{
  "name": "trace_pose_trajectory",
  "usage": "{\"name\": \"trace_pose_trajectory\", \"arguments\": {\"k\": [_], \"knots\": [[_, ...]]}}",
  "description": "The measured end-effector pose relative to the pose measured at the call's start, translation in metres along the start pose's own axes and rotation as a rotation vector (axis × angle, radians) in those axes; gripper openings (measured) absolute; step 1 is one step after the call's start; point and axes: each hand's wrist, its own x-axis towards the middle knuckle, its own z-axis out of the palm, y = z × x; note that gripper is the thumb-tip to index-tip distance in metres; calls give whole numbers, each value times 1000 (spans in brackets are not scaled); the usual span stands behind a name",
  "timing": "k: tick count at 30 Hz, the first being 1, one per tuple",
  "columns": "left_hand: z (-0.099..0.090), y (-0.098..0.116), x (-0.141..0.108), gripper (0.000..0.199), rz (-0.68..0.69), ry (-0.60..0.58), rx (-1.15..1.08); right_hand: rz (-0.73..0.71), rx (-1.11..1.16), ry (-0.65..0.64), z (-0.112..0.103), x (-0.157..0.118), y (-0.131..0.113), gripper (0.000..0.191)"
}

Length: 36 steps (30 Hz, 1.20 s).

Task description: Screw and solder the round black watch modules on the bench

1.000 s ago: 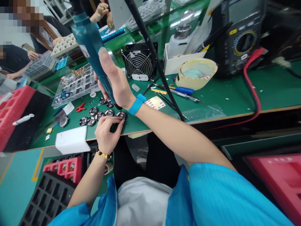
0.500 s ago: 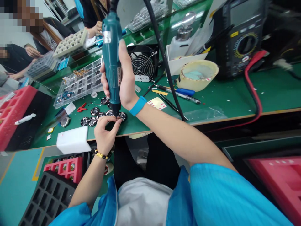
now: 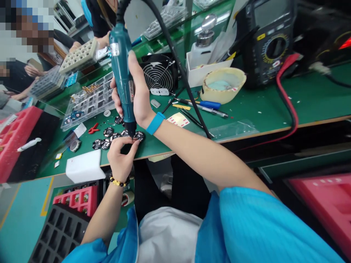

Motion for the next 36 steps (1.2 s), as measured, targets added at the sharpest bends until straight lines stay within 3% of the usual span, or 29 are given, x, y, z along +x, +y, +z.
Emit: {"name": "trace_pose_trajectory", "arguments": {"k": [7, 15, 24, 28, 36], "knots": [[-2, -3, -2, 12, -65, 12, -68, -7, -30, 27, 6, -1, 0, 80], [0, -4, 0, 15, -87, 17, -63, -54, 29, -3, 4, 0, 4, 73], [-2, -1, -1, 15, 54, 3, 31, -161, 77, 201, -9, 12, -9, 69], [1, 0, -1, 11, 98, 0, 39, -201, 1, 132, -7, 10, -12, 68], [5, -1, -4, 8, 73, -47, 73, -43, -260, 30, 7, -2, 1, 73]]}}
